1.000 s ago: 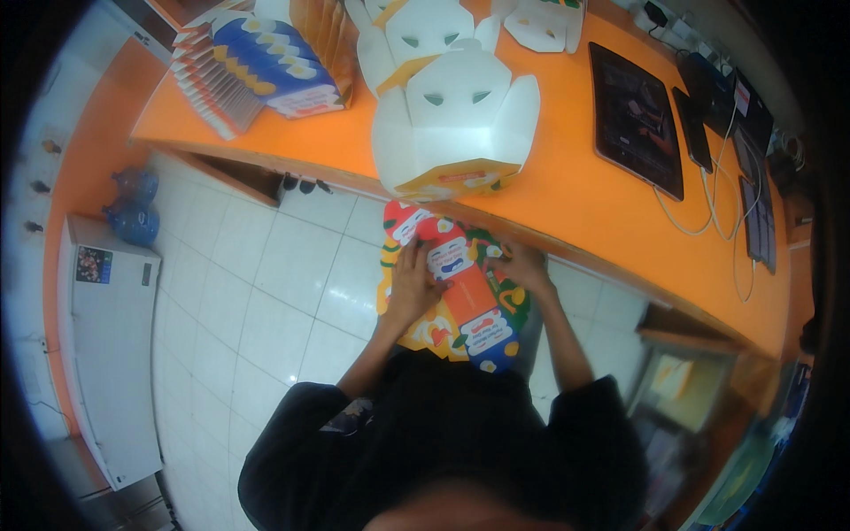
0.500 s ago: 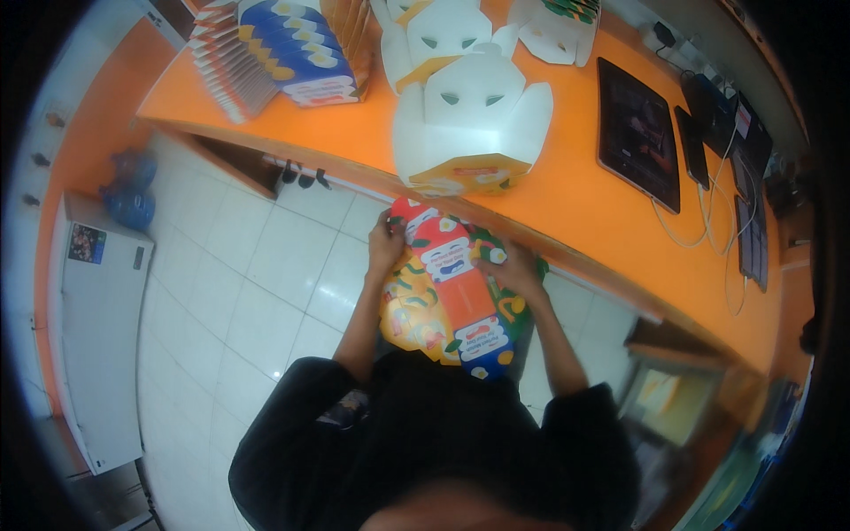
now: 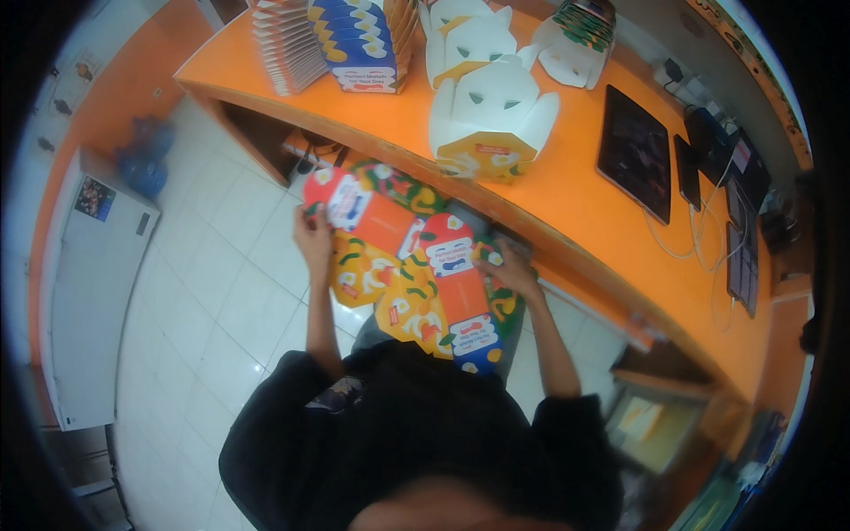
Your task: The person folds flat, colorful paperboard blanks into small takeout-style boxes. They crease edges, tuck flaps, and secure the sides, then place each completed box on the orange counter. The process repeats with multiple blanks until a stack of finished boxes is visible.
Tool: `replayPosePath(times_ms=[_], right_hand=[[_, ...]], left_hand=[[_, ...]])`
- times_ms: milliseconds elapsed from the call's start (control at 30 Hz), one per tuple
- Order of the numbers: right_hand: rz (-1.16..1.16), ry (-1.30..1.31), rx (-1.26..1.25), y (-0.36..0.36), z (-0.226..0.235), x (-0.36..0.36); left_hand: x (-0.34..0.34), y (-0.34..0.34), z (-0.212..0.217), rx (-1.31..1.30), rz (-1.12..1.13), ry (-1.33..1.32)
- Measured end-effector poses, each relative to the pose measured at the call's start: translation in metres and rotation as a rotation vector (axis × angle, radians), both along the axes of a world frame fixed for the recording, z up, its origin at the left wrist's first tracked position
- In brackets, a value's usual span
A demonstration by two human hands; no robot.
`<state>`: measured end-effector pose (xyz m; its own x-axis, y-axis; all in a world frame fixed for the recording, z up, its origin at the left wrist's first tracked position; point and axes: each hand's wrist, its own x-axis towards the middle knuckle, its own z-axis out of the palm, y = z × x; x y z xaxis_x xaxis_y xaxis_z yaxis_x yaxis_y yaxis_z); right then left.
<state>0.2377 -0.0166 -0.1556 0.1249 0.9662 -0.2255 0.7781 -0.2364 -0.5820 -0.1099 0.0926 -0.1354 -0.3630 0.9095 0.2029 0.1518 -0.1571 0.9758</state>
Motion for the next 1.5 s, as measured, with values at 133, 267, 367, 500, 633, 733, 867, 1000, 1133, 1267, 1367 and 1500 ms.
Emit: replayPosePath(times_ms=[133, 267, 367, 500, 633, 733, 867, 1000, 1133, 1267, 1367, 1500], right_hand=[[-0.053, 0.149, -0.046, -0.002, -0.012, 0.003], [-0.014, 0.045, -0.003, -0.006, -0.011, 0.001], [-0.002, -0.009, 0.026, 0.0, -0.012, -0.006], [-0.013, 0.155, 0.193, 0.002, -0.008, -0.014], [-0.08, 0.663, 0.238, -0.02, 0.022, -0.014], [-0.051, 1.469, 0.091, -0.045, 0.062, -0.014], [0.099, 1.697, 0.419, -0.07, 0.109, -0.021], [-0.105, 1.129, 0.602, -0.075, 0.142, -0.023], [-0.06, 1.029, 0.635, -0.073, 0.165, -0.016], [-0.053, 0.923, 0.803, -0.059, 0.174, -0.025], [-0.192, 0.657, 1.074, -0.047, 0.176, -0.035], [0.044, 0.342, 0.975, -0.057, 0.187, -0.041]], left_hand=[[-0.056, -0.011, 0.03, 0.172, 0.285, 0.135], [-0.098, -0.037, 0.077, 0.234, 0.156, -0.062], [-0.088, -0.053, 0.107, 0.36, -0.087, -0.158], [-0.041, -0.058, 0.133, 0.396, -0.332, -0.111], [0.007, -0.047, 0.137, 0.372, -0.453, -0.056], [0.03, -0.045, 0.132, 0.318, -0.436, -0.038], [0.042, -0.052, 0.129, 0.227, -0.47, -0.035], [0.039, -0.054, 0.138, 0.277, -0.8, -0.147], [0.048, -0.049, 0.145, 0.287, -1.649, -0.65], [0.07, -0.072, 0.15, 0.086, -1.764, -0.64], [0.076, -0.088, 0.162, -0.031, -1.67, -0.597], [0.081, -0.091, 0.178, 0.178, -1.477, -0.223]])
